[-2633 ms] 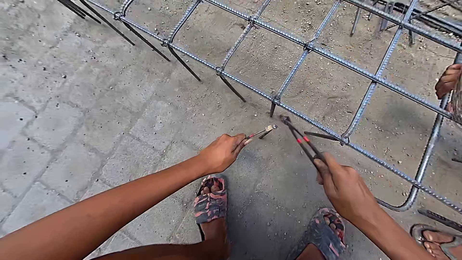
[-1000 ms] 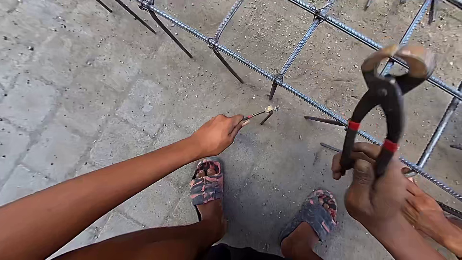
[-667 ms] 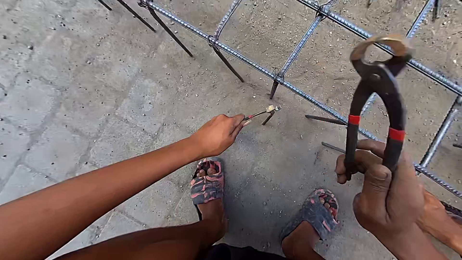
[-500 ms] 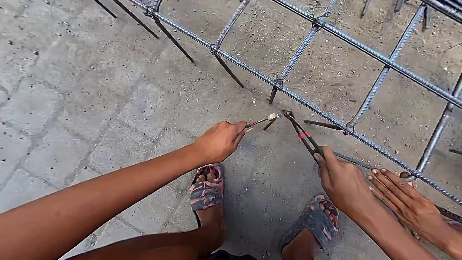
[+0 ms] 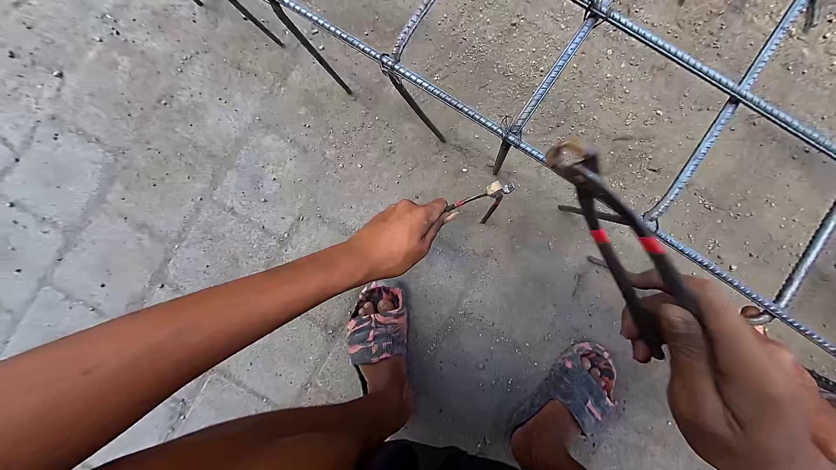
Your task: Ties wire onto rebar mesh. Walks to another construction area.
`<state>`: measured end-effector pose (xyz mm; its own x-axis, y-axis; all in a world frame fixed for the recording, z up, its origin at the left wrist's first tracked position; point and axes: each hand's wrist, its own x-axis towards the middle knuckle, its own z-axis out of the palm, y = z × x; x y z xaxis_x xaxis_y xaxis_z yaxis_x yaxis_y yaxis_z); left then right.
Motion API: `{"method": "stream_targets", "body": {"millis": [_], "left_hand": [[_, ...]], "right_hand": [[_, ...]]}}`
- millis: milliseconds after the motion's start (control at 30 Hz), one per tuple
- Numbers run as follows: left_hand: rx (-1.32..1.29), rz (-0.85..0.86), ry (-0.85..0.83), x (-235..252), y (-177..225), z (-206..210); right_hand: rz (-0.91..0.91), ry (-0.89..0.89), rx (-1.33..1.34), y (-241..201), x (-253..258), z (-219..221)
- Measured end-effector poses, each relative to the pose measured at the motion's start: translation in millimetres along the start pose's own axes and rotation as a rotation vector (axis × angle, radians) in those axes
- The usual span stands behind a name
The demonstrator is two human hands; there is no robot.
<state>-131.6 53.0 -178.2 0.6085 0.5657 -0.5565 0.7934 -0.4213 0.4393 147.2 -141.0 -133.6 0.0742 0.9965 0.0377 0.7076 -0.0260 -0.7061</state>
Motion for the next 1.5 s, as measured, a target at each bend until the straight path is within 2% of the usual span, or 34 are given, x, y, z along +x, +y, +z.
{"method": "stream_targets", "body": {"millis": [67, 100, 133, 200, 233, 300, 367, 433, 467, 533, 600, 667, 733, 800, 833, 933, 1000, 1067, 1133, 1200, 1267, 1300, 1367, 1433, 1500], "left_hand": [[0.029, 0.015, 0.046, -5, 7, 3], [0.037, 0.025, 0.087, -12, 13, 9], [0.057, 0.045, 0.117, -13, 11, 14], [0.059, 0.040, 0.035, -6, 9, 8], [0.057, 0.031, 0.001, -2, 10, 4], [0.054, 0.016, -0.027, 4, 9, -1], [0.030, 0.018, -0.035, 1, 8, 5], [0.025, 0.030, -0.010, 2, 6, 5], [0.017, 0.033, -0.003, 1, 6, 5], [0.022, 0.031, -0.006, -2, 7, 8], [0.032, 0.022, -0.012, -1, 9, 6], [0.036, 0.031, -0.006, 2, 7, 4], [0.019, 0.045, -0.045, 3, 2, 8], [0.018, 0.048, -0.032, 7, 1, 5], [0.016, 0.045, -0.035, 6, 2, 5], [0.031, 0.028, -0.024, 3, 6, 5], [0.044, 0.040, -0.016, 6, 5, 3], [0.067, -0.007, -0.088, 6, 12, -1], [0.119, -0.183, -0.306, 8, 37, -23], [0.066, -0.007, -0.081, 3, 11, 0], [0.041, 0.037, -0.011, 1, 3, 8], [0.044, 0.025, -0.020, 1, 4, 7], [0.046, 0.026, -0.037, 5, 1, 4], [0.064, 0.008, -0.078, 1, 9, 3], [0.149, -0.175, -0.276, 0, 51, -27]], "right_hand": [[-0.051, 0.152, 0.086, 2, 4, 2], [-0.058, 0.163, 0.037, 11, 4, 14], [-0.054, 0.127, -0.092, 23, 2, 28], [-0.009, -0.033, -0.368, 38, 1, 49], [0.006, -0.072, -0.419, 39, 1, 50], [-0.014, -0.026, -0.346, 32, 4, 32], [-0.041, 0.069, -0.141, 17, -1, 7], [-0.080, 0.179, 0.017, 18, 1, 8], [-0.081, 0.182, -0.003, 25, -1, 19], [-0.032, 0.061, -0.235, 43, -7, 45], [0.034, -0.057, -0.380, 49, -4, 49], [-0.004, 0.011, -0.304, 40, 3, 28], [-0.032, 0.118, -0.068, 22, 0, 8], [-0.076, 0.207, 0.055, 22, 2, 14], [-0.063, 0.179, -0.009, 28, -2, 25], [0.023, -0.058, -0.338, 40, -3, 50], [0.023, -0.038, -0.299, 31, 3, 36], [-0.010, 0.075, -0.083, 17, 2, 13], [-0.053, 0.198, 0.076, 17, 5, 10], [-0.020, 0.131, -0.070, 30, -4, 29], [0.067, -0.057, -0.283, 40, -5, 45], [0.092, -0.101, -0.309, 39, -3, 42], [0.060, -0.040, -0.184, 29, 3, 21], [0.012, 0.098, 0.054, 16, -1, 4], [-0.031, 0.191, 0.114, 20, 2, 12]]}}
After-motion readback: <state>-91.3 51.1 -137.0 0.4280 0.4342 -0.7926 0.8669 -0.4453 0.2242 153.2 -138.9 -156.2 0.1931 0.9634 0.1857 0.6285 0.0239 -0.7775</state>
